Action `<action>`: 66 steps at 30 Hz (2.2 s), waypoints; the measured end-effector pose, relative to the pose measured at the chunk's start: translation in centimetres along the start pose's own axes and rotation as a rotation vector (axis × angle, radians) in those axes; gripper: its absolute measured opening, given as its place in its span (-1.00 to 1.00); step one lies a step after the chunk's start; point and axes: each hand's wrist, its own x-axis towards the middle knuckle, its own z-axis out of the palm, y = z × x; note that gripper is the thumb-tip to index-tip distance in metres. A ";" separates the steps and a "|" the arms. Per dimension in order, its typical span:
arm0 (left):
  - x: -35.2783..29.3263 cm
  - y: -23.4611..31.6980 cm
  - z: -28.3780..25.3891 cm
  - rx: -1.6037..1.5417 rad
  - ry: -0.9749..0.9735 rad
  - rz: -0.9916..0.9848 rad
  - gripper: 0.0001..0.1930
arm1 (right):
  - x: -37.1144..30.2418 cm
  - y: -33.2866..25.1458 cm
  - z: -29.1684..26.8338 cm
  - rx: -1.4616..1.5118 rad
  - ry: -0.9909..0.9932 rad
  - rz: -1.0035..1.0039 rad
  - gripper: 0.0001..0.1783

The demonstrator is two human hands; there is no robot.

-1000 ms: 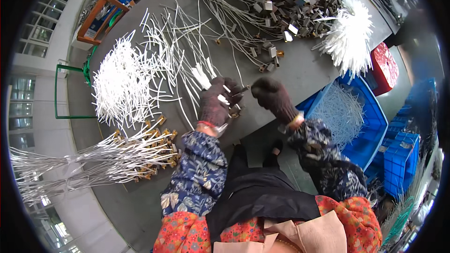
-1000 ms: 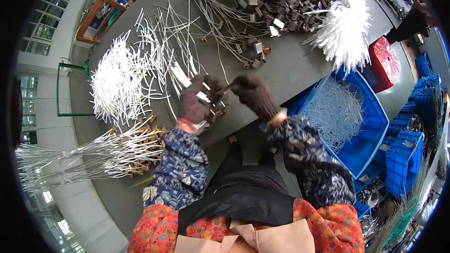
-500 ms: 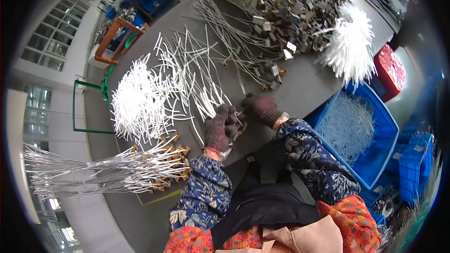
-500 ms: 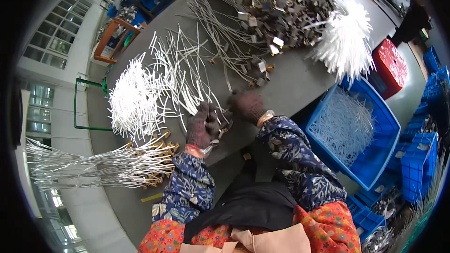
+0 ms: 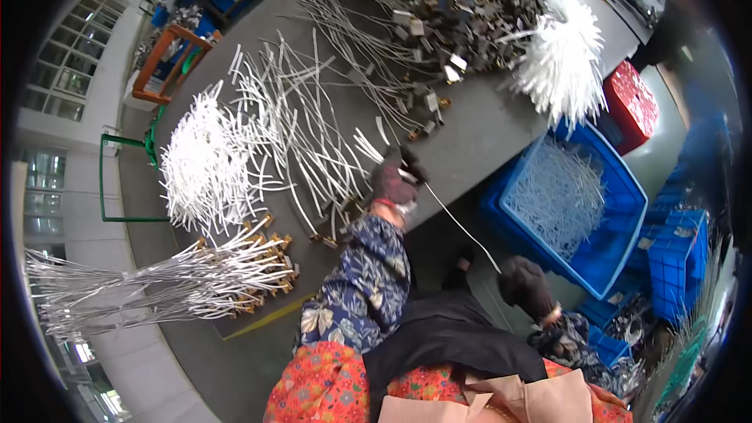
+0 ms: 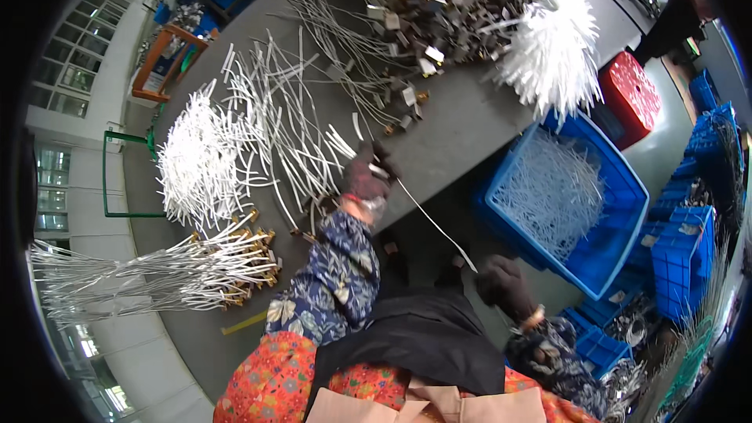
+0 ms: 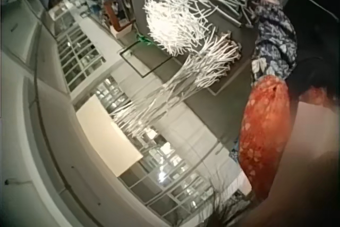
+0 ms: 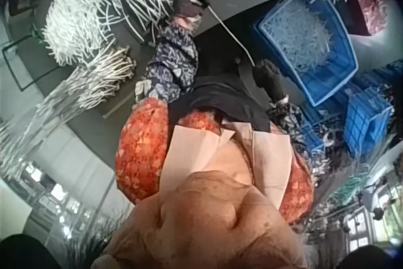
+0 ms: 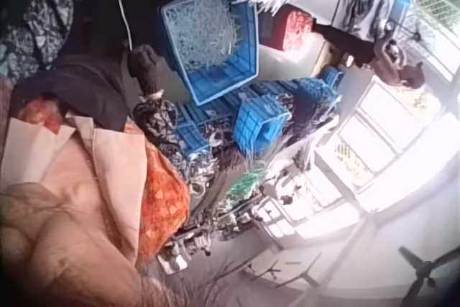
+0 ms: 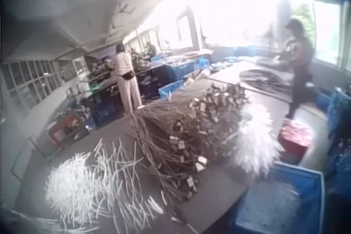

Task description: Manually attaching small white plastic pieces onto bundles of long metal wires at an assembly workbench.

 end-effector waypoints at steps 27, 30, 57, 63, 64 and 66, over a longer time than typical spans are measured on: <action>-5.6 0.2 -0.3 0.357 0.007 0.440 -0.73 | -10.9 10.9 -14.9 -0.898 0.224 0.315 -0.84; -5.7 2.6 -2.1 0.265 -0.085 0.286 -0.75 | -11.2 11.3 -16.4 -0.722 0.215 0.374 -0.84; -4.8 0.2 -5.3 -0.229 -0.189 0.006 -0.77 | -10.7 10.1 -17.5 -0.825 0.084 0.439 -0.90; -5.8 0.7 -3.5 -0.249 -0.147 -0.034 -0.79 | -11.2 12.2 -19.0 -0.854 0.131 0.362 -0.88; -5.3 0.9 -4.2 -0.236 -0.232 -0.025 -0.78 | -11.1 11.8 -18.5 -0.853 0.129 0.358 -0.88; -5.3 1.6 -4.2 -0.179 -0.262 -0.009 -0.77 | -11.2 10.0 -16.9 -0.656 0.196 0.469 -0.83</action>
